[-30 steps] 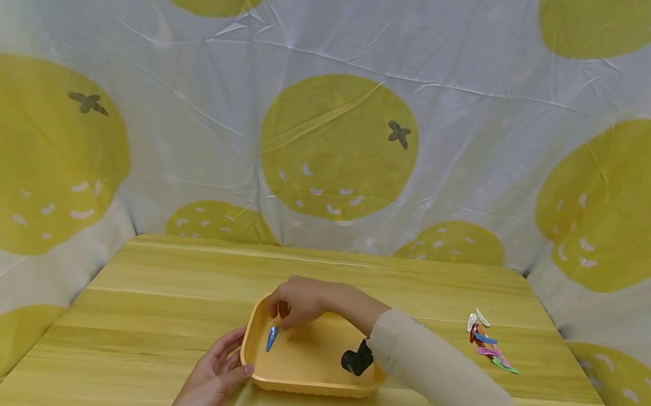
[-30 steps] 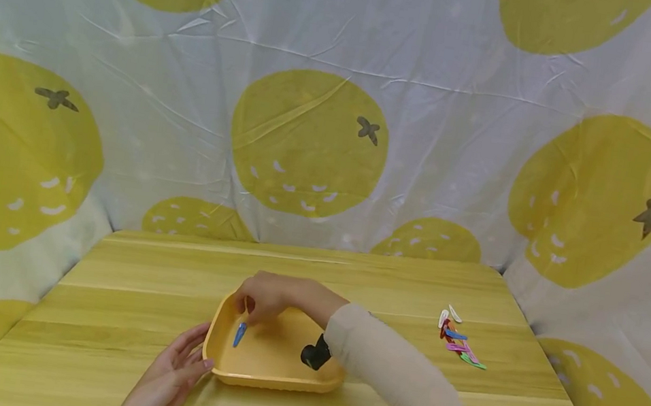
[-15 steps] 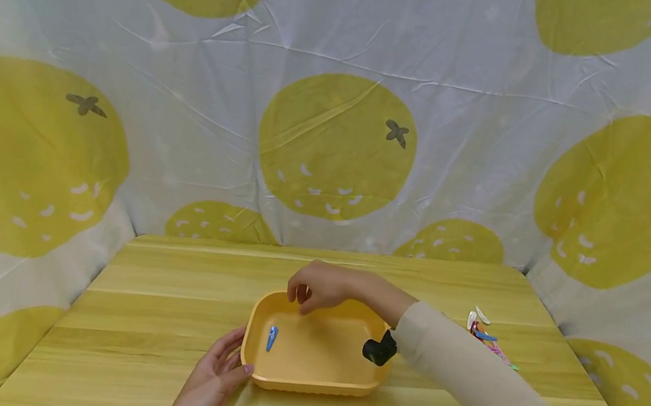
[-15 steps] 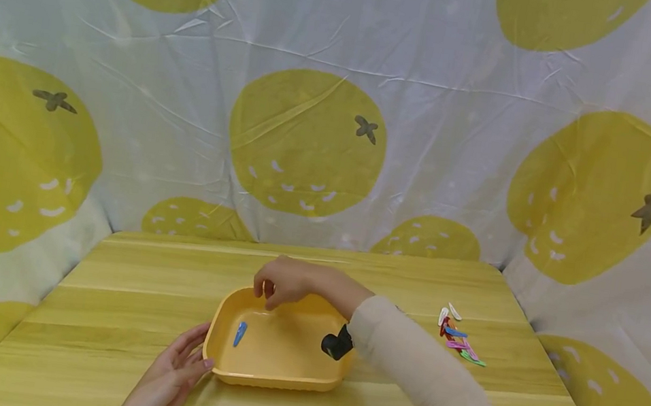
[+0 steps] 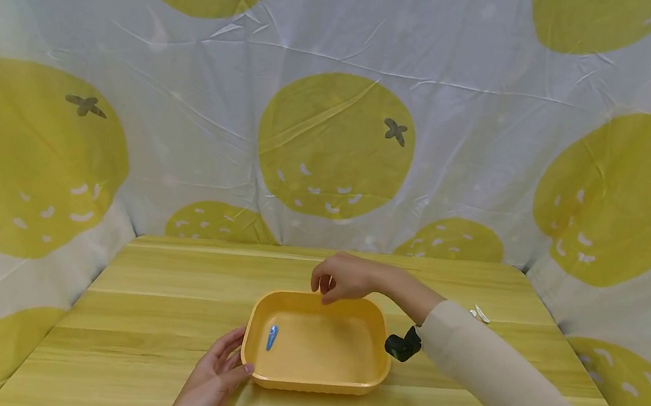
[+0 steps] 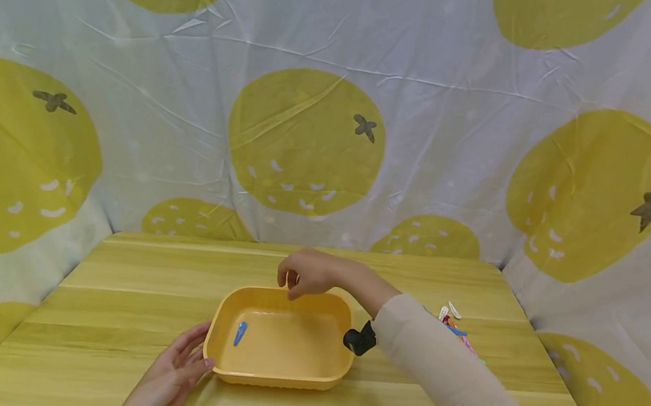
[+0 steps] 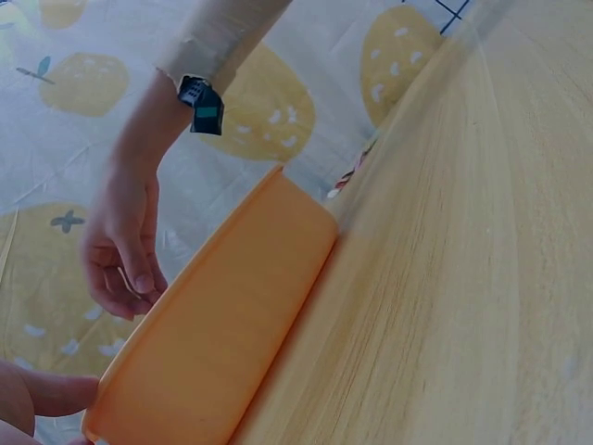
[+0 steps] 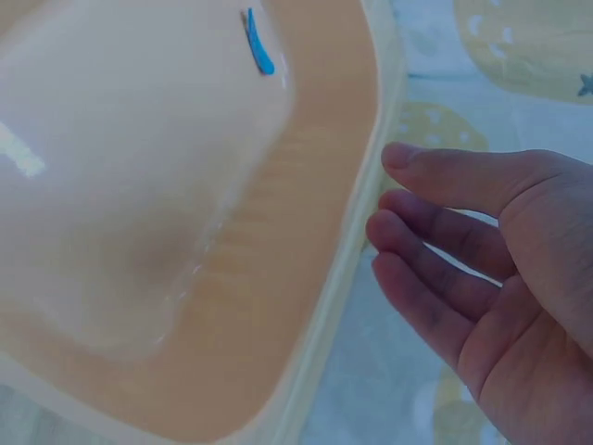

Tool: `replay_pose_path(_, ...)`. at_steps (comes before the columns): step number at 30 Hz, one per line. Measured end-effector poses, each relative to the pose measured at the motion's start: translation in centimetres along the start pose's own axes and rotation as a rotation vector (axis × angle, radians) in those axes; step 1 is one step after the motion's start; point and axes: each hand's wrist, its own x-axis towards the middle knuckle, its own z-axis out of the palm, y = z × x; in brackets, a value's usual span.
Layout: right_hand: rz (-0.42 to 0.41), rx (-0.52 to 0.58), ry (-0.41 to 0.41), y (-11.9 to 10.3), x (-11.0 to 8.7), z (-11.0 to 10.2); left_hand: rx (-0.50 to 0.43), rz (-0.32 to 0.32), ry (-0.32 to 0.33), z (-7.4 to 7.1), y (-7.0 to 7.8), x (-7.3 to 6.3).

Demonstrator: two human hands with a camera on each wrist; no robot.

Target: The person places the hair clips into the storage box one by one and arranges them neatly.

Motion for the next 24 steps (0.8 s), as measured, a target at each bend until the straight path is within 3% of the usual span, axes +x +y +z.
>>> replay_pose_path(24, 0.037, 0.027, 0.007, 1.7, -5.3, -0.6, -0.015, 0.01, -0.014, 0.0, -0.2, 0.0)
